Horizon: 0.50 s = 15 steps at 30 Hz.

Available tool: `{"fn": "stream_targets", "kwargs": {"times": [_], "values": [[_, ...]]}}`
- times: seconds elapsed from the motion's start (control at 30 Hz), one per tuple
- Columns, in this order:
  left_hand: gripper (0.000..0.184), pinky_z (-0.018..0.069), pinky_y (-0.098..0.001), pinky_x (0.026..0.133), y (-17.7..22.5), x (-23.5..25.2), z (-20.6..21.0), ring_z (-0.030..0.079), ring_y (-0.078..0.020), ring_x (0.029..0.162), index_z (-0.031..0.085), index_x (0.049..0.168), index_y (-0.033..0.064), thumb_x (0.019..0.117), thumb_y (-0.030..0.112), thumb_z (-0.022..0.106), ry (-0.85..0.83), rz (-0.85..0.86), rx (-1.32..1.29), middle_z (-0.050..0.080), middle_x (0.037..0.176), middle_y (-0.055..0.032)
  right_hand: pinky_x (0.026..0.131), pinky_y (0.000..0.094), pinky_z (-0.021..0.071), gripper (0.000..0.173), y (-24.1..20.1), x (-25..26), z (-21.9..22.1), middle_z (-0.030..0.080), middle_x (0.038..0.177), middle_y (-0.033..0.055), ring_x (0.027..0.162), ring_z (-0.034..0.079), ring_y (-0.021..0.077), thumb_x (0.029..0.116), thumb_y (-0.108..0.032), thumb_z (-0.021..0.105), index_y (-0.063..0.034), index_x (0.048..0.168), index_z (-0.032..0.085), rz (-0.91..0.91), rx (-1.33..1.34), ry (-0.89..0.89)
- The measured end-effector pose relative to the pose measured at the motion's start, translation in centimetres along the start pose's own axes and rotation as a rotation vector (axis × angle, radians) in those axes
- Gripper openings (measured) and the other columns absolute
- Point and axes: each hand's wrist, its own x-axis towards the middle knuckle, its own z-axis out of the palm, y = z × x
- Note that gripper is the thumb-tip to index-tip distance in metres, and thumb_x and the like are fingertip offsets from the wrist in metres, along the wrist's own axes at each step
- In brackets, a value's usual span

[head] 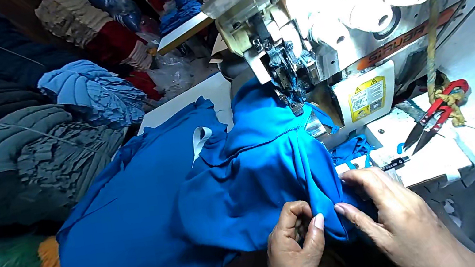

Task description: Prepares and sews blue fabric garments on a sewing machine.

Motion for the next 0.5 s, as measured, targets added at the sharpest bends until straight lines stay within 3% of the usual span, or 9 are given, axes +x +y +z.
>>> {"fn": "stream_targets", "kwargs": {"times": [0.07,0.13,0.17,0.27,0.37,0.43,0.5], "values": [[0.01,0.0496,-0.0106,0.066,-0.2,-0.1,-0.4,0.057,0.0081,0.074,0.058,0.094,0.0094,0.092,-0.001,0.058,-0.019,-0.01,-0.027,0.061,0.086,0.012,0.085,0.0397,0.0573,0.041,-0.6,0.4,-0.3,0.074,0.104,0.0114,0.096,0.071,0.0249,0.0995,-0.038,0.055,-0.0048,0.117,0.071,0.058,-0.02,-0.055],[0.004,0.0502,-0.0107,0.075,-0.5,-0.2,-1.0,0.058,0.0073,0.087,0.06,0.089,0.008,0.0911,0.005,0.061,-0.042,0.052,0.027,0.06,0.093,0.0081,0.085,0.045,0.0535,0.042,-1.6,1.3,-1.4,0.073,0.102,0.0143,0.097,0.07,0.0288,0.1027,-0.039,0.053,-0.0035,0.113,0.072,0.166,0.012,-0.191],[0.004,0.0502,-0.0104,0.077,-0.6,-0.1,-1.2,0.058,0.0068,0.091,0.061,0.087,0.0079,0.0907,0.008,0.062,-0.042,0.098,0.076,0.061,0.095,0.0063,0.08,0.0463,0.0525,0.042,-1.7,1.7,-1.4,0.073,0.096,0.0133,0.092,0.07,0.0288,0.1025,-0.041,0.052,-0.0044,0.11,0.073,0.173,-0.01,-0.197],[0.01,0.0464,-0.0067,0.079,-0.3,0.0,-1.4,0.057,0.0061,0.096,0.061,0.087,0.0092,0.0899,0.016,0.067,-0.001,0.287,0.272,0.061,0.098,0.0018,0.059,0.0324,0.0544,0.037,-0.2,2.2,0.9,0.066,0.078,0.0001,0.071,0.067,0.0149,0.0978,-0.043,0.053,-0.0132,0.096,0.074,-0.017,-0.182,0.051],[0.01,0.0454,-0.0087,0.092,0.1,0.1,-1.7,0.055,0.0044,0.11,0.061,0.09,0.0138,0.0916,0.021,0.068,0.056,0.423,0.425,0.061,0.109,0.0034,0.055,0.0298,0.0528,0.023,0.2,2.9,1.2,0.061,0.074,0.0007,0.067,0.065,0.0147,0.0942,-0.027,0.057,-0.0115,0.088,0.073,-0.07,-0.214,0.094],[0.01,0.043,-0.0101,0.097,0.4,0.2,-2.0,0.052,0.0038,0.116,0.06,0.087,0.0164,0.0906,0.022,0.067,0.133,0.47,0.512,0.059,0.114,0.0056,0.055,0.0285,0.0518,0.02,0.3,3.0,0.4,0.06,0.072,0.0,0.065,0.063,0.0127,0.0919,-0.023,0.057,-0.0112,0.086,0.072,-0.05,-0.176,0.102],[0.008,0.0445,-0.0109,0.097,0.7,0.4,-2.6,0.054,0.0046,0.116,0.058,0.09,0.0173,0.0922,0.022,0.065,0.159,0.52,0.532,0.061,0.113,0.0085,0.053,0.0211,0.0478,0.017,0.3,2.7,-0.8,0.059,0.071,-0.0045,0.062,0.058,0.0039,0.0903,-0.022,0.057,-0.0137,0.087,0.07,0.001,-0.064,0.105]]}}
